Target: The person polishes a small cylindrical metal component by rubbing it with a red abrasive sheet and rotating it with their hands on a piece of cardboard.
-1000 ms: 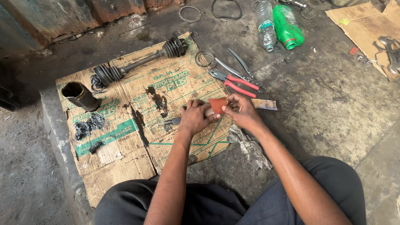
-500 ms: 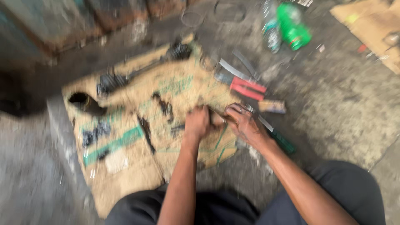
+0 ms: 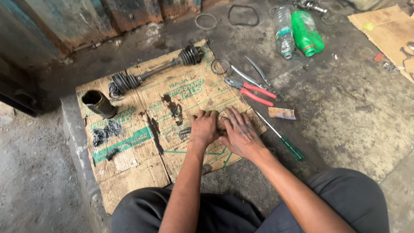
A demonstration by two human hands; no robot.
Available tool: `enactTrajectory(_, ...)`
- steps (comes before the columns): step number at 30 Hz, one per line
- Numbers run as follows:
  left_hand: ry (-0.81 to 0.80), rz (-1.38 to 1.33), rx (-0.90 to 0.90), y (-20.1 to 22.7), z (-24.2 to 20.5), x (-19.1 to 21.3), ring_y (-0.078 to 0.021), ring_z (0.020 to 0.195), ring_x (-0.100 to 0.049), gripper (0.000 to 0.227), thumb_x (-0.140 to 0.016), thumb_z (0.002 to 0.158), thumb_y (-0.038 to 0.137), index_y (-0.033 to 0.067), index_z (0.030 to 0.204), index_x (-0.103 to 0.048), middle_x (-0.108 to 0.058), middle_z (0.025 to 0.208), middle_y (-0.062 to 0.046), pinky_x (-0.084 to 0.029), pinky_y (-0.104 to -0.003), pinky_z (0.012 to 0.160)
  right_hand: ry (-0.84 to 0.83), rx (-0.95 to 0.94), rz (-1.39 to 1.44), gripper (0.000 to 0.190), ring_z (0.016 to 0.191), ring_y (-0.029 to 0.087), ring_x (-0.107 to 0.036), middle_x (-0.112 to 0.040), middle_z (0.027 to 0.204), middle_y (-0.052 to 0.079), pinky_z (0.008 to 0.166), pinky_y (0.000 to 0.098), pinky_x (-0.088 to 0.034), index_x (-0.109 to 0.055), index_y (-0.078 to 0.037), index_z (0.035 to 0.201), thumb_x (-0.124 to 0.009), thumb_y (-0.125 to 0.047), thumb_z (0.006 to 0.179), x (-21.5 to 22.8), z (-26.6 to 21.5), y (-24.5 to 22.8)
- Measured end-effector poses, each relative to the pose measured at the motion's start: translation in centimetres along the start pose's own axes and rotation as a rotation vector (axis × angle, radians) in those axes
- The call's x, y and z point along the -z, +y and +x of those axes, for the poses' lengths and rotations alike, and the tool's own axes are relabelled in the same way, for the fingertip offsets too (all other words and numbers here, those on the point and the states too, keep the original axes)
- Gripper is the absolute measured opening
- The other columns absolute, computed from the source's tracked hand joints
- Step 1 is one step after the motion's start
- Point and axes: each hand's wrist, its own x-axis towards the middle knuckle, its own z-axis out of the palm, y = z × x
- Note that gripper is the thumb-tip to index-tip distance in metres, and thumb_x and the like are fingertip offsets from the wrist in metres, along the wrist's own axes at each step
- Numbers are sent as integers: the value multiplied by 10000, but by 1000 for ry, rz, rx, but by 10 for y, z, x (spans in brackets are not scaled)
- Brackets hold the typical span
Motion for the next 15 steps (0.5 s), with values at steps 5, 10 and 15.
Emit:
enactTrajectory(5,-41,-38,51,1,-1,11,-287,1265,-550,788,-906,630,412,205,1323,-593,-678,1265,-42,-366,-617,1028,58,10,172,835,1451,373,-284,-294,1600,201,1154,564,-257,-407,12,1475,-641,-510,866,1,1,7)
enactTrajectory(10,-63,13,70,-1,1,6,-280,1211,-606,809,-929,656,431,159,1334,-583,-736,1110,-87,-394,-594,1041,-170,-144,293,776,1441,372,-315,-259,1646,150,1163,520,-336,-360,-67,1540,-538,-507,927,18,4,11)
enactTrajectory(15,-34,-6,59,-3,2,7,-280,1196,-613,673,-918,675,400,188,1247,-634,-742,1114,-52,-410,-605,1020,-66,-112,246,831,1473,411,-278,-225,1651,187,1175,573,-257,-269,12,1562,-450,-568,995,-11,4,9)
